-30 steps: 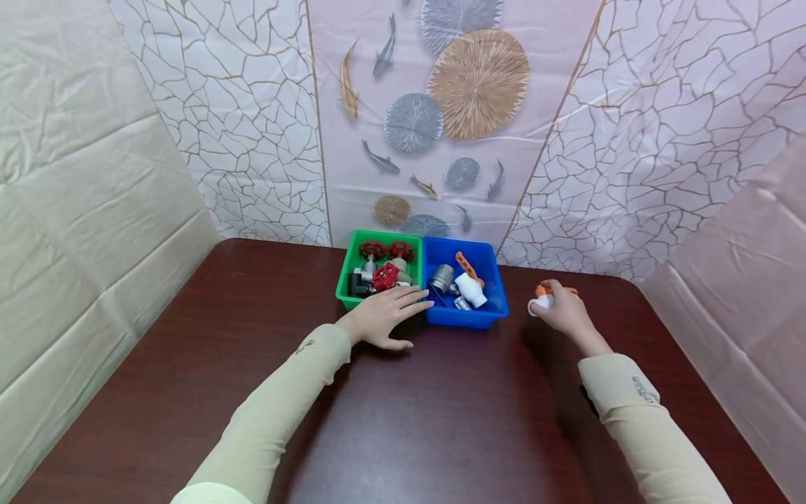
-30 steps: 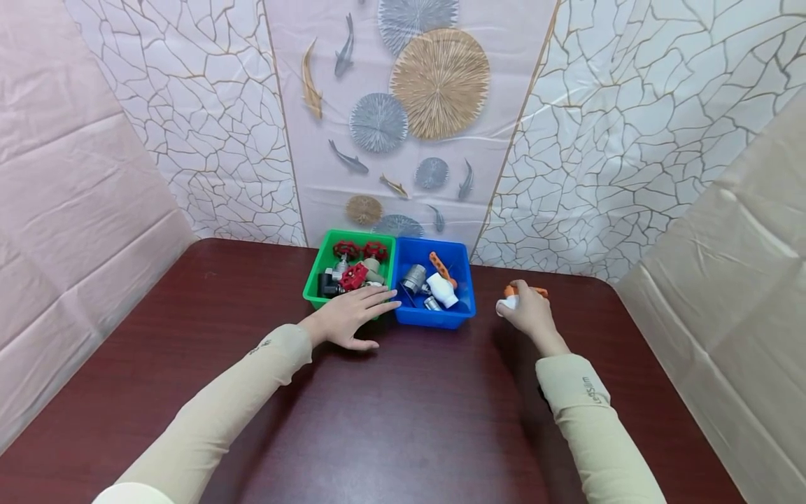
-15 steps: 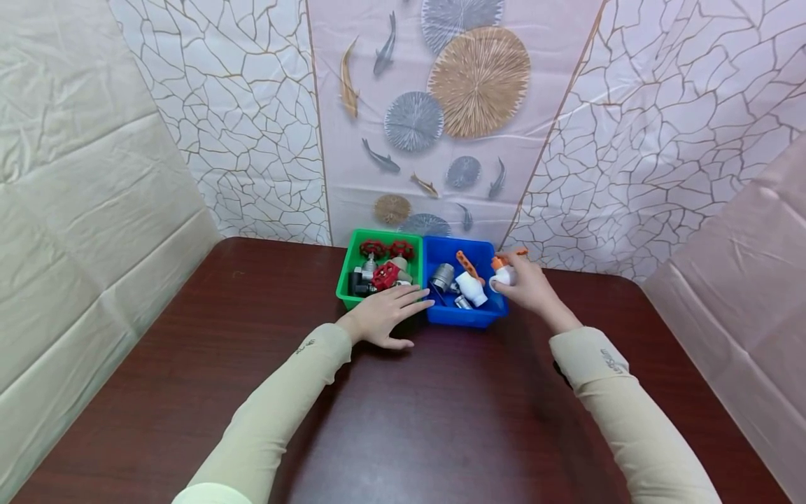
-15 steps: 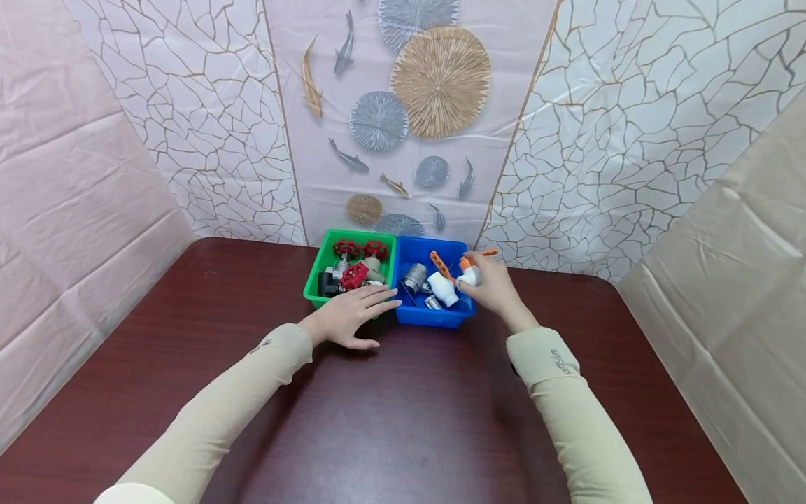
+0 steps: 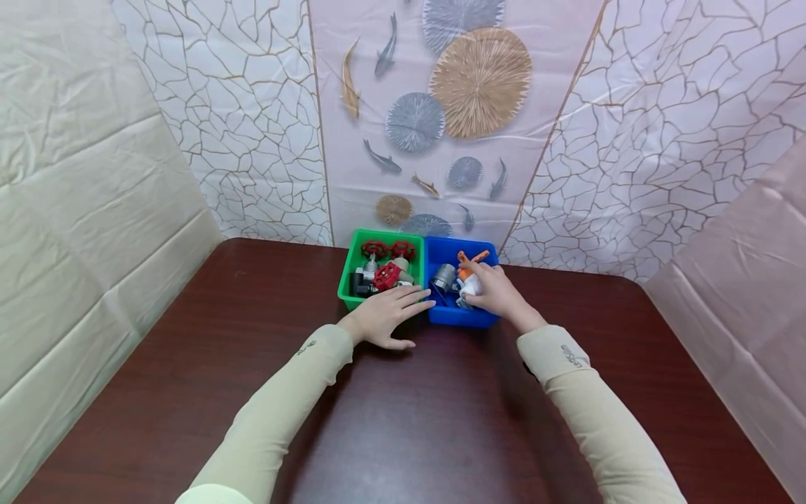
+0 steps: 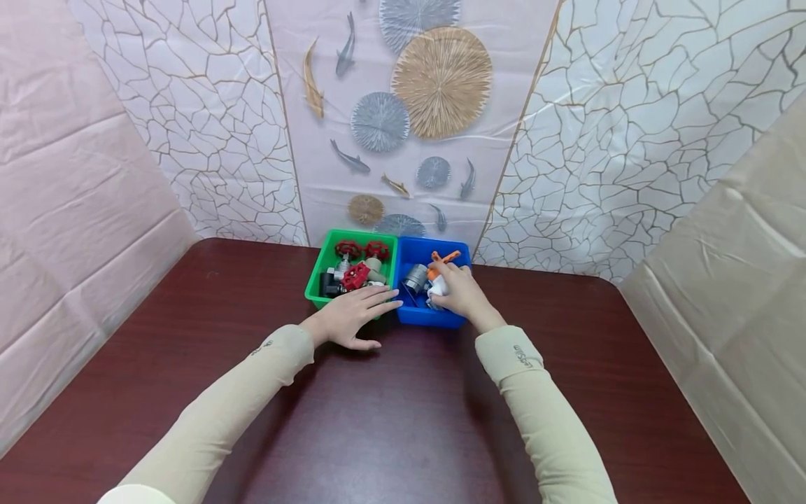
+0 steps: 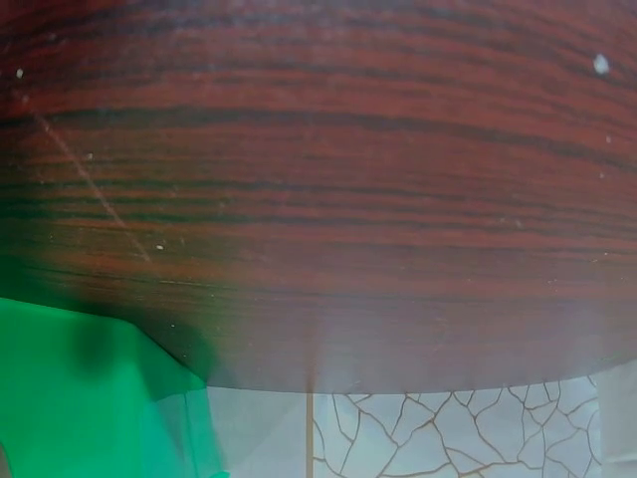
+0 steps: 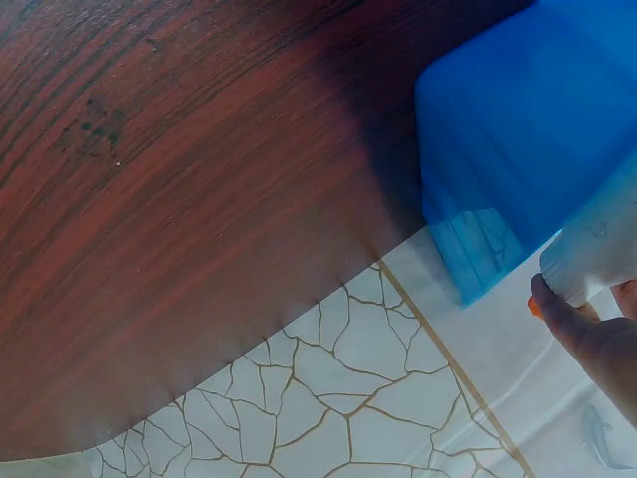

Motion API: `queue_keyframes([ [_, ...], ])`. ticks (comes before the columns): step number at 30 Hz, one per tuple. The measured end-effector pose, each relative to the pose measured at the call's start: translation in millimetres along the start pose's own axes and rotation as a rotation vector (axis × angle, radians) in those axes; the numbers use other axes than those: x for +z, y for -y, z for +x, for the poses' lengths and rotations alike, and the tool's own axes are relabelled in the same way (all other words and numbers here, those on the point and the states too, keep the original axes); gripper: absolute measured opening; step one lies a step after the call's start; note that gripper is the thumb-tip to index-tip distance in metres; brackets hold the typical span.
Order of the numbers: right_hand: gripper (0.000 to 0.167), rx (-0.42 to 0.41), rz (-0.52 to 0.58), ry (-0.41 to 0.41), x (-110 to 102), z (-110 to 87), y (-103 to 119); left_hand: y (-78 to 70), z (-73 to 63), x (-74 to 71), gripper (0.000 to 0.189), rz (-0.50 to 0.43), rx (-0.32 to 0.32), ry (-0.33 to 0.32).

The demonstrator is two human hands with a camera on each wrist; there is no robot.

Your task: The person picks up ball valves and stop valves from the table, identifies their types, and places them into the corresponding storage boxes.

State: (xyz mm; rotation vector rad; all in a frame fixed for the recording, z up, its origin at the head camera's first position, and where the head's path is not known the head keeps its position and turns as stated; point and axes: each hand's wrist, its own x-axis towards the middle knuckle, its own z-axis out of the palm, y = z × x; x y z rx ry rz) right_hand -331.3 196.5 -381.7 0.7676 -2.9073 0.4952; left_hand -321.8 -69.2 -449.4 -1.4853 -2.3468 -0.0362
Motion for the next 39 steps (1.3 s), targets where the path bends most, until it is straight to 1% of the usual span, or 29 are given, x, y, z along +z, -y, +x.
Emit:
queue_keyframes([
  [3, 0.060, 0.006, -0.016, 0.011, 1, 1.1, 1, -0.6, -0.4, 0.8, 0.082, -0.006, 0.004, -0.010],
  [8, 0.062, 0.016, -0.042, 0.055, 1, 3.8, 0, -0.9, -1.5, 1.1, 0.082, 0.003, 0.011, -0.020],
  [12, 0.059, -0.026, -0.071, 0.110, 0, 7.3, -2, -0.5, -1.8, 1.8, 0.082, 0.011, 0.009, -0.029],
  [15, 0.058, -0.061, -0.080, 0.160, 0, 9.8, -4, -0.5, -1.6, 2.3, 0.083, 0.014, 0.006, -0.023],
  [17, 0.058, -0.061, -0.077, 0.187, 1, 11.2, -5, -0.8, -1.5, 2.6, 0.083, 0.012, 0.005, -0.018],
  [21, 0.057, -0.066, -0.092, 0.213, 3, 14.6, -3, -1.0, -1.7, 3.0, 0.083, 0.014, 0.004, -0.024],
  [27, 0.053, -0.109, -0.137, 0.238, 6, 20.0, 5, -1.0, -0.6, 2.6, 0.082, 0.017, 0.010, -0.033],
  [32, 0.055, -0.114, -0.159, 0.306, 6, 26.8, 9, -1.0, -1.1, 2.2, 0.083, 0.018, 0.011, -0.034],
  [35, 0.056, -0.101, -0.146, 0.334, 5, 29.8, 10, -0.5, -1.3, 1.3, 0.083, 0.028, 0.008, -0.034],
  [39, 0.056, -0.078, -0.099, 0.369, 3, 31.2, 12, -0.3, -1.2, 1.3, 0.082, 0.030, 0.009, -0.040],
])
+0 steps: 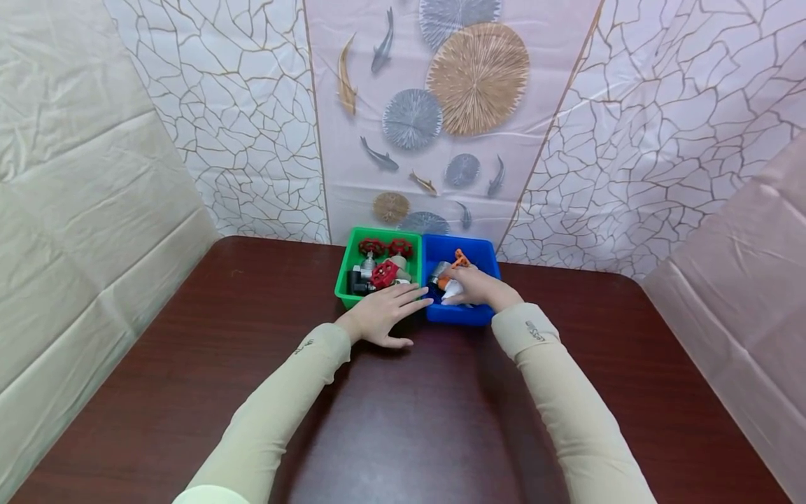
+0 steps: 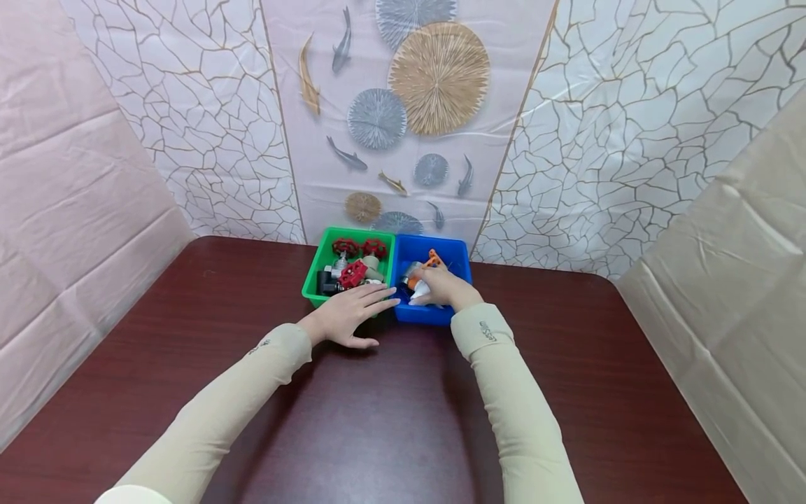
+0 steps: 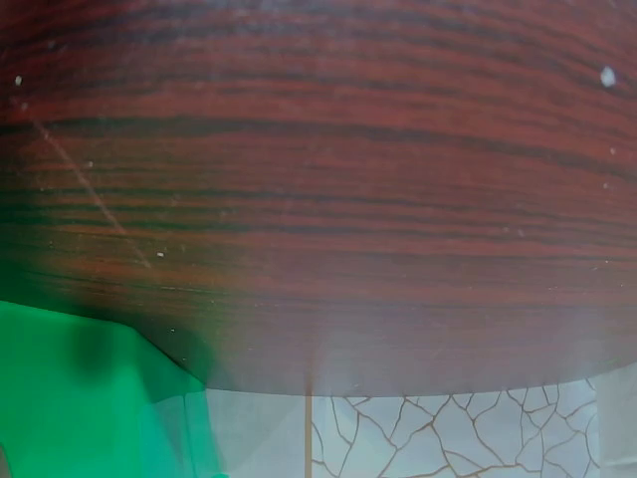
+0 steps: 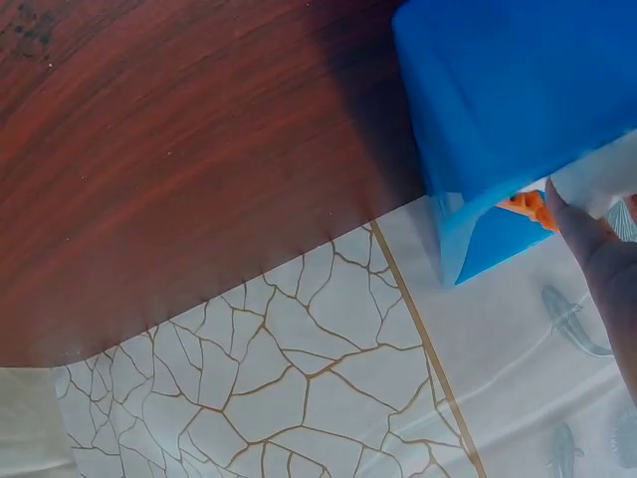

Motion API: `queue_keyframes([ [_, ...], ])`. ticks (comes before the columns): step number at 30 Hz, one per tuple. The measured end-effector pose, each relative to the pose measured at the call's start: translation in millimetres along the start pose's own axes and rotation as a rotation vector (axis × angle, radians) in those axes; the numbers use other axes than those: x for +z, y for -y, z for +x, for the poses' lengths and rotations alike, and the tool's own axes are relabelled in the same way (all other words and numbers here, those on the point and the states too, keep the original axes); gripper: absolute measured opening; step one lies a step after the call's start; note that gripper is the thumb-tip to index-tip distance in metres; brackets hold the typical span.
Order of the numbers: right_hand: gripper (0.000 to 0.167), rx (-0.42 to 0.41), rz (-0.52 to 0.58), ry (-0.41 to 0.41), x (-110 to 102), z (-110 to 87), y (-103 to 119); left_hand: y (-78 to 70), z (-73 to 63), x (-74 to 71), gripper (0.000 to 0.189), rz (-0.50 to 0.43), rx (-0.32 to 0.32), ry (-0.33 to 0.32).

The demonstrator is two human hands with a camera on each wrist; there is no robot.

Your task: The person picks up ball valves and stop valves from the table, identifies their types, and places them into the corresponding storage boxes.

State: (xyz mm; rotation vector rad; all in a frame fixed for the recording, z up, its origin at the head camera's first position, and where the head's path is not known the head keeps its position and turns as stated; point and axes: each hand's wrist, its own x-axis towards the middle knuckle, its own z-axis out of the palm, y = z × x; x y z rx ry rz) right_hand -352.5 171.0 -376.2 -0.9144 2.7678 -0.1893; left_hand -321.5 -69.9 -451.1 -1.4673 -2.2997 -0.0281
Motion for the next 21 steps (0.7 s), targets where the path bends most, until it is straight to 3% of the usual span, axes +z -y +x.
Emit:
queue_keyframes([
  [8, 0.049, 0.011, 0.064, 0.027, 1.4, -0.6, 6.1, -1.0, -2.9, 2.1, 0.082, -0.016, -0.006, 0.016],
  [21, 0.045, -0.020, 0.018, -0.070, 5.8, 1.4, 0.6, 0.5, -0.3, 2.0, 0.082, -0.002, -0.003, -0.003],
])
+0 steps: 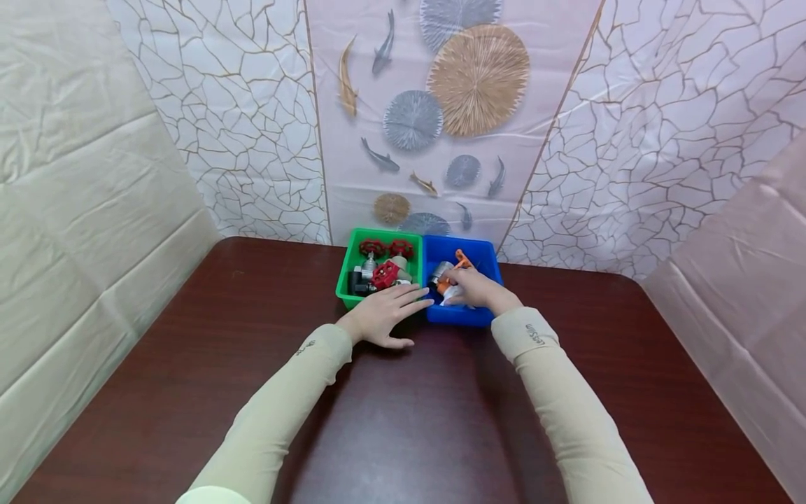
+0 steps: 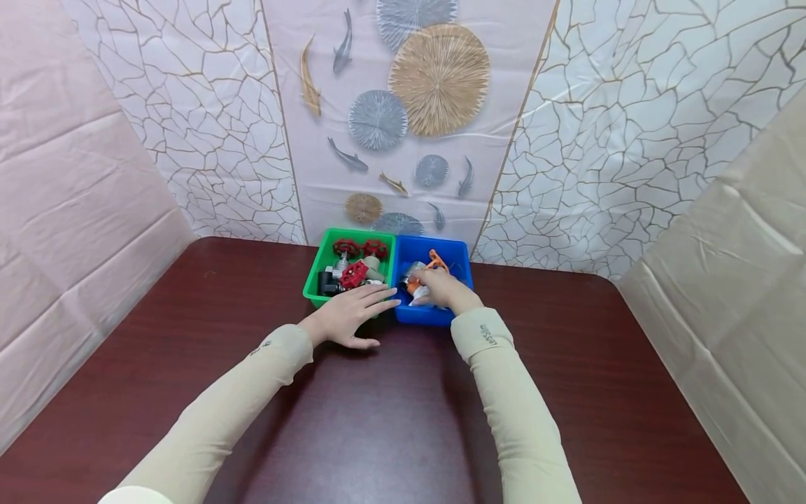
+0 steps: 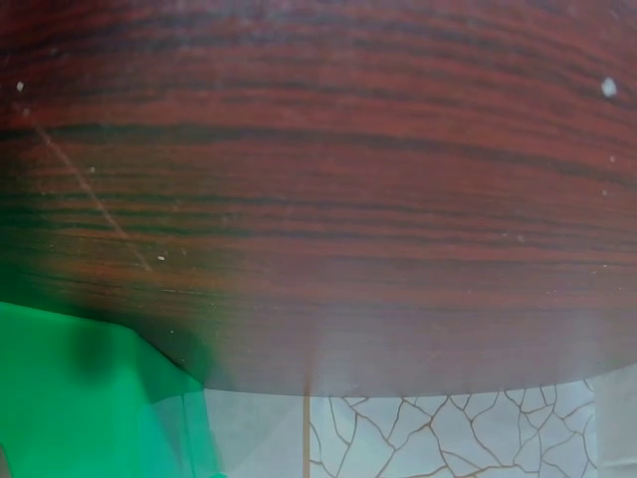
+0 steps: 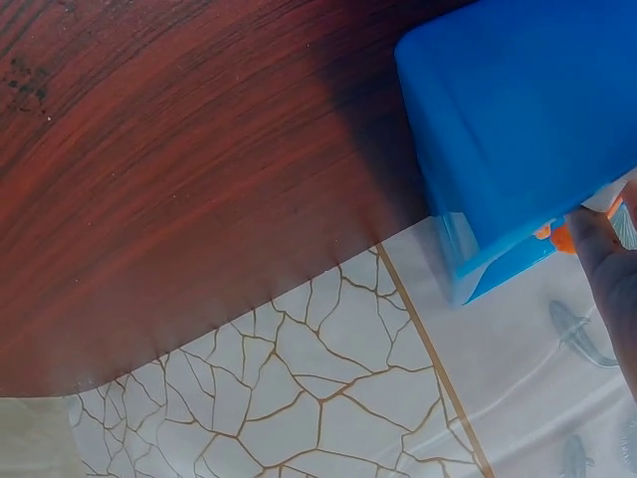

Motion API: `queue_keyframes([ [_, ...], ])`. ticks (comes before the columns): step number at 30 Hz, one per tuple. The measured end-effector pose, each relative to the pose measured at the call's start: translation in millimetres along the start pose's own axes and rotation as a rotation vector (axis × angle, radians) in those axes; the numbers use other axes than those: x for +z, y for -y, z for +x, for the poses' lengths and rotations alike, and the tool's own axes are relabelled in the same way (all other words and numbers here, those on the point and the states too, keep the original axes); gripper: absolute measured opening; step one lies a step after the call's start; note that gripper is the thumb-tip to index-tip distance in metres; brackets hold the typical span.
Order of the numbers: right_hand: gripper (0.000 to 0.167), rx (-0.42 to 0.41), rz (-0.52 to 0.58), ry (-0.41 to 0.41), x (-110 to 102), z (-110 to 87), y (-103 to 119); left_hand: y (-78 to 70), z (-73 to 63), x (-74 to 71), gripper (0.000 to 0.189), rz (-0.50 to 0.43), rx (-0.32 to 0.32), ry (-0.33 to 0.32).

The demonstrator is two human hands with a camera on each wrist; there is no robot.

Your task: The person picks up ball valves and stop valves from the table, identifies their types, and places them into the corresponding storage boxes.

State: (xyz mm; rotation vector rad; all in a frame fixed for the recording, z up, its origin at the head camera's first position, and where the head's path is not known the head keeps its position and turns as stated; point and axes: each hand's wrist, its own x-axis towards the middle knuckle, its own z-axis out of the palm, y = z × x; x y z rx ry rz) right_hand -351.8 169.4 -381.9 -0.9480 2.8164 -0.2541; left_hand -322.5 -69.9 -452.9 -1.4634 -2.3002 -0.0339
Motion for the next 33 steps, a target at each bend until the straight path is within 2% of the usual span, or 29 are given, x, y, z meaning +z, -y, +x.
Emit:
queue_keyframes([
  [9, 0.045, -0.021, 0.026, -0.005, -2.5, -2.4, 0.5, 1.0, 0.2, 2.2, 0.082, -0.013, -0.020, 0.011],
  [18, 0.046, -0.006, 0.041, 0.002, -1.2, -1.9, -0.7, 0.0, 0.1, 1.7, 0.082, -0.017, -0.015, 0.012],
  [26, 0.044, -0.036, 0.057, -0.012, -3.6, -3.8, -1.6, -0.3, -0.2, 2.6, 0.082, -0.008, -0.006, 0.005],
  [33, 0.044, -0.027, 0.065, -0.007, -6.1, -2.9, -1.3, 0.1, 0.6, 1.2, 0.082, -0.010, -0.009, 0.000],
])
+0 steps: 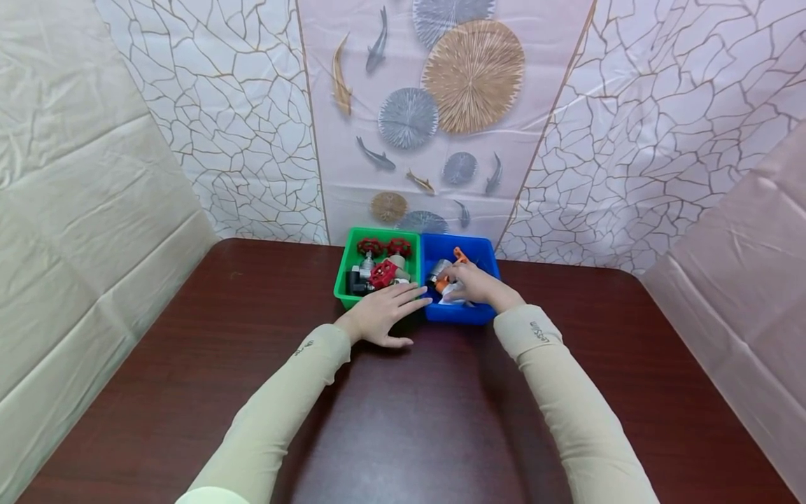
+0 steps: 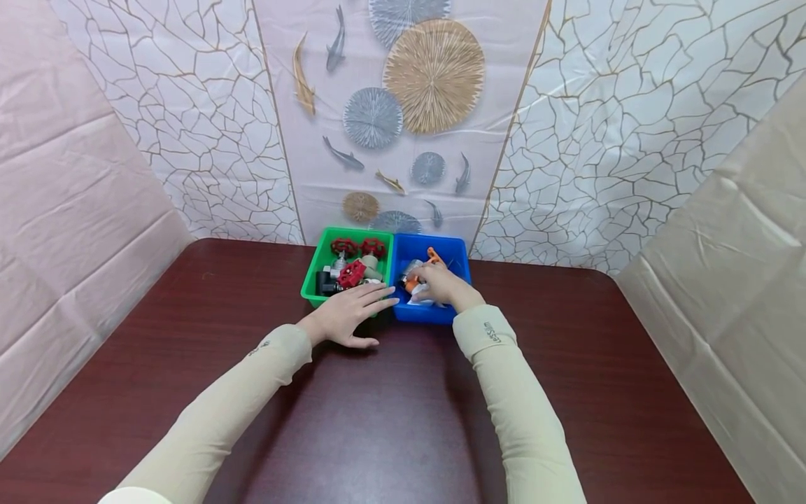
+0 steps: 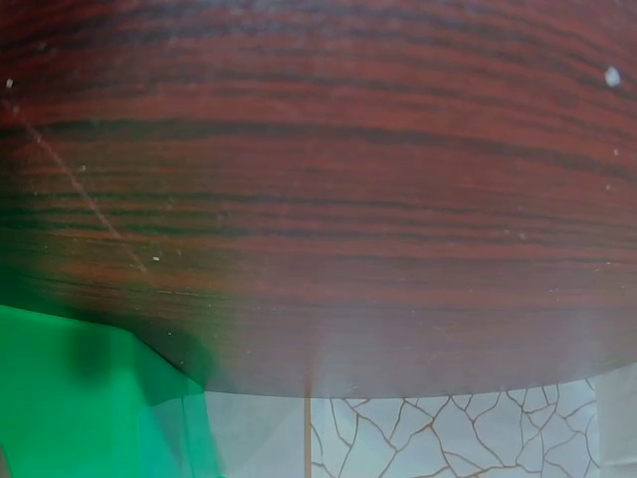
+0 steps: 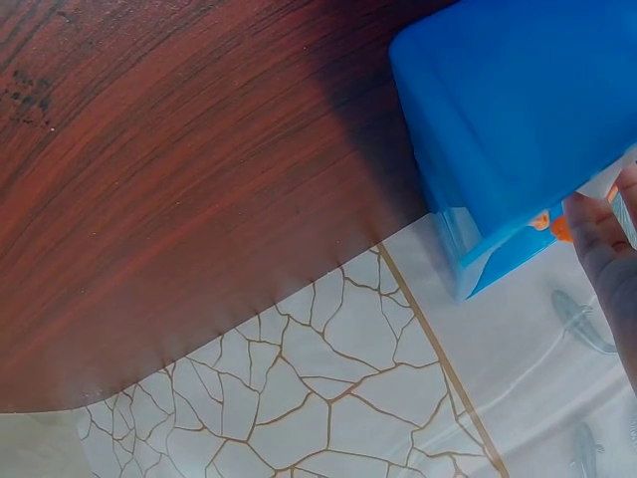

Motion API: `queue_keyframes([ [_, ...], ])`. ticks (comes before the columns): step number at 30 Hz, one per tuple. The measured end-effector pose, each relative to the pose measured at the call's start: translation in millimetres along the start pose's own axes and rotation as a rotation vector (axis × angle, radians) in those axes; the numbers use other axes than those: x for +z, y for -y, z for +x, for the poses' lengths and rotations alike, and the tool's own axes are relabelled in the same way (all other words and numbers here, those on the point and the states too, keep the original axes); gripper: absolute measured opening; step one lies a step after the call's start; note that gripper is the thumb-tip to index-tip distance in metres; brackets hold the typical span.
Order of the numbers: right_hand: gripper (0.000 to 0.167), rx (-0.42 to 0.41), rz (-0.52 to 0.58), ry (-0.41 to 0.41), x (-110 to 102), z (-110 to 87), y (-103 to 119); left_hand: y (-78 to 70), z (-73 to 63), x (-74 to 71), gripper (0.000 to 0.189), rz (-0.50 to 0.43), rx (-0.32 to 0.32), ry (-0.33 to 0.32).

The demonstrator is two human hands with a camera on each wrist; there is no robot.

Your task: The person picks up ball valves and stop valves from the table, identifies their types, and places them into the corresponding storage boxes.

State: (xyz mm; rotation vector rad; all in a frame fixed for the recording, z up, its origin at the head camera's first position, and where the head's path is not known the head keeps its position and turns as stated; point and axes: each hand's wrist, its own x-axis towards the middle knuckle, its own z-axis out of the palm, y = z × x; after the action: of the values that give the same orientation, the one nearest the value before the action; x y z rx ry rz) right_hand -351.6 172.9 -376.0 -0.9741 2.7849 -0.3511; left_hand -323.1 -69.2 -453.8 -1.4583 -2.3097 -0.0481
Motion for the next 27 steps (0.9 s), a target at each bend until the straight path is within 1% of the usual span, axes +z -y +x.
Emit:
queue_keyframes([
  [4, 0.046, 0.008, 0.003, -0.001, 1, -1.7, 1, -0.6, -1.0, -0.2, 0.082, -0.004, -0.001, 0.003],
  [9, 0.047, 0.045, -0.010, -0.013, -2, -5.0, 1, -0.9, -0.7, -0.7, 0.082, -0.001, 0.006, 0.001],
  [16, 0.045, 0.043, -0.020, -0.033, -7, -9.3, 0, -0.6, 0.9, -2.1, 0.082, 0.002, 0.003, -0.009],
  [19, 0.044, 0.077, -0.018, -0.033, -10, -13.0, 1, -1.0, 1.7, -2.5, 0.082, 0.005, -0.001, -0.001],
  [23, 0.044, 0.091, -0.014, -0.047, -15, -19.9, 2, -2.4, 2.5, -4.4, 0.080, -0.025, -0.016, 0.025],
  [27, 0.045, 0.070, -0.009, -0.099, -20, -28.6, -1, -3.9, 4.1, -9.6, 0.076, -0.087, -0.046, 0.059],
])
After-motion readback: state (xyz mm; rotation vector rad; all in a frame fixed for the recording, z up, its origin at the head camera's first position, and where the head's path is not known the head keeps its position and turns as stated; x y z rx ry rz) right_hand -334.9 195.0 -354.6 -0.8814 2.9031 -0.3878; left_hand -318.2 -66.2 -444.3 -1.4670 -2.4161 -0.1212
